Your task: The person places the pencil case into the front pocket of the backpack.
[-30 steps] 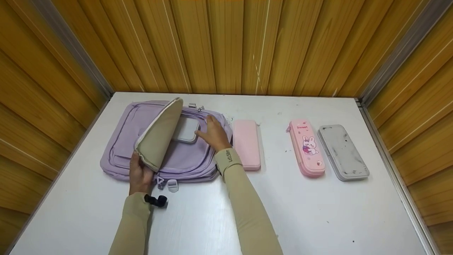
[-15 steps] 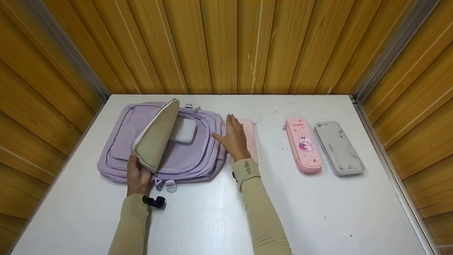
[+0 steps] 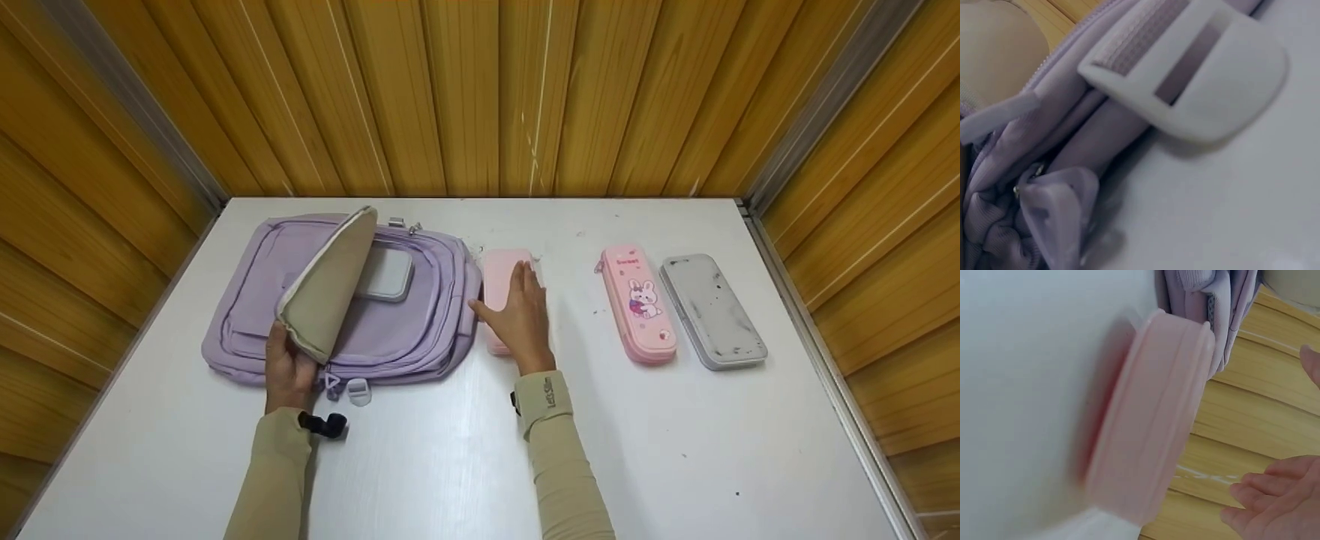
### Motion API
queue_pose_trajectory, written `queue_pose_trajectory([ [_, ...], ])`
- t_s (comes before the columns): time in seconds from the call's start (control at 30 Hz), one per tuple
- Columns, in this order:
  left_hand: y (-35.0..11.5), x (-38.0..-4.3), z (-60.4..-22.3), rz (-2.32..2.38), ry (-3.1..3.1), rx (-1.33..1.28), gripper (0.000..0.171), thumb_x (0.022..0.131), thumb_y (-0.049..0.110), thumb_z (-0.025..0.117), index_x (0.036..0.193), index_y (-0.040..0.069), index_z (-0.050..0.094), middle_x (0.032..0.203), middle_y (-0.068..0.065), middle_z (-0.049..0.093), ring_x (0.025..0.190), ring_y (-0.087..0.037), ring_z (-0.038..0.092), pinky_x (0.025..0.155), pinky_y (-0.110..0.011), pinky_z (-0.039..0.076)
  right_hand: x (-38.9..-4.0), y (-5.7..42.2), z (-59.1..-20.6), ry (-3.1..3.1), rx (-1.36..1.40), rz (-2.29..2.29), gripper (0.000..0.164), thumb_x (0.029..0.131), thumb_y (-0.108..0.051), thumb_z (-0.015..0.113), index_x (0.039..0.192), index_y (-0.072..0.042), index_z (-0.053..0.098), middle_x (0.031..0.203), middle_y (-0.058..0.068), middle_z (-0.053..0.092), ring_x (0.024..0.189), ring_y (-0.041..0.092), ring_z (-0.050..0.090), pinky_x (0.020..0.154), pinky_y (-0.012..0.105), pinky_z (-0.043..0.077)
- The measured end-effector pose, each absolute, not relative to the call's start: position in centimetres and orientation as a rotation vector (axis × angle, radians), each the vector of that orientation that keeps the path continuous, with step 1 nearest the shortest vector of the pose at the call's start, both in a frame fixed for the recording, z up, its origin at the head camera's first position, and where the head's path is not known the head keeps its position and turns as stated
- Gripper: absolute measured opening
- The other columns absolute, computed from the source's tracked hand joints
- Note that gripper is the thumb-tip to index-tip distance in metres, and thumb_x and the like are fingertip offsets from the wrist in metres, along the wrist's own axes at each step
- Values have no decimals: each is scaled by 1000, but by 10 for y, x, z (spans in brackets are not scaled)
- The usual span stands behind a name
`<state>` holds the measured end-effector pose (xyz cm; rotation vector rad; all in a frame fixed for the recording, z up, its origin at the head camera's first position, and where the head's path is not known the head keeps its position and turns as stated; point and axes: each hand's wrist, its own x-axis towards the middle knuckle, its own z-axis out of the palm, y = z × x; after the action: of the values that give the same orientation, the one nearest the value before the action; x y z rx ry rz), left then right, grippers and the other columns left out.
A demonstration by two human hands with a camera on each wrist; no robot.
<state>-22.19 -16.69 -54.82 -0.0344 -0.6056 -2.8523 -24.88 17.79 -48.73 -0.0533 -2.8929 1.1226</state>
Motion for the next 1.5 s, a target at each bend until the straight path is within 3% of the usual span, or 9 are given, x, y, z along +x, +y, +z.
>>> queue_pose_trajectory([
  [0.37,-170,-223,-547,-2862,-640,-73,19,79,19,72,93,7,72,100,-6,73,99,-15,67,92,-27,52,-232,189,-503,-2893,-152,1201,116,79,-52,73,151,3,1,160,23,1,147,42,5,121,50,10],
  [0.8,-170,-223,-548,-2873,-600,-49,13,79,15,73,87,6,71,97,-6,72,96,-15,67,90,-27,52,-223,191,-519,-2931,-218,1371,126,75,-50,78,149,4,-8,159,25,-7,147,41,0,121,49,8],
  [1.5,-168,-222,-550,-2855,-625,-96,9,80,16,71,83,7,70,96,-5,72,95,-15,66,90,-26,51,-222,194,-521,-3041,-232,1318,132,71,-49,81,147,10,-9,157,31,-2,145,46,3,119,52,13],
])
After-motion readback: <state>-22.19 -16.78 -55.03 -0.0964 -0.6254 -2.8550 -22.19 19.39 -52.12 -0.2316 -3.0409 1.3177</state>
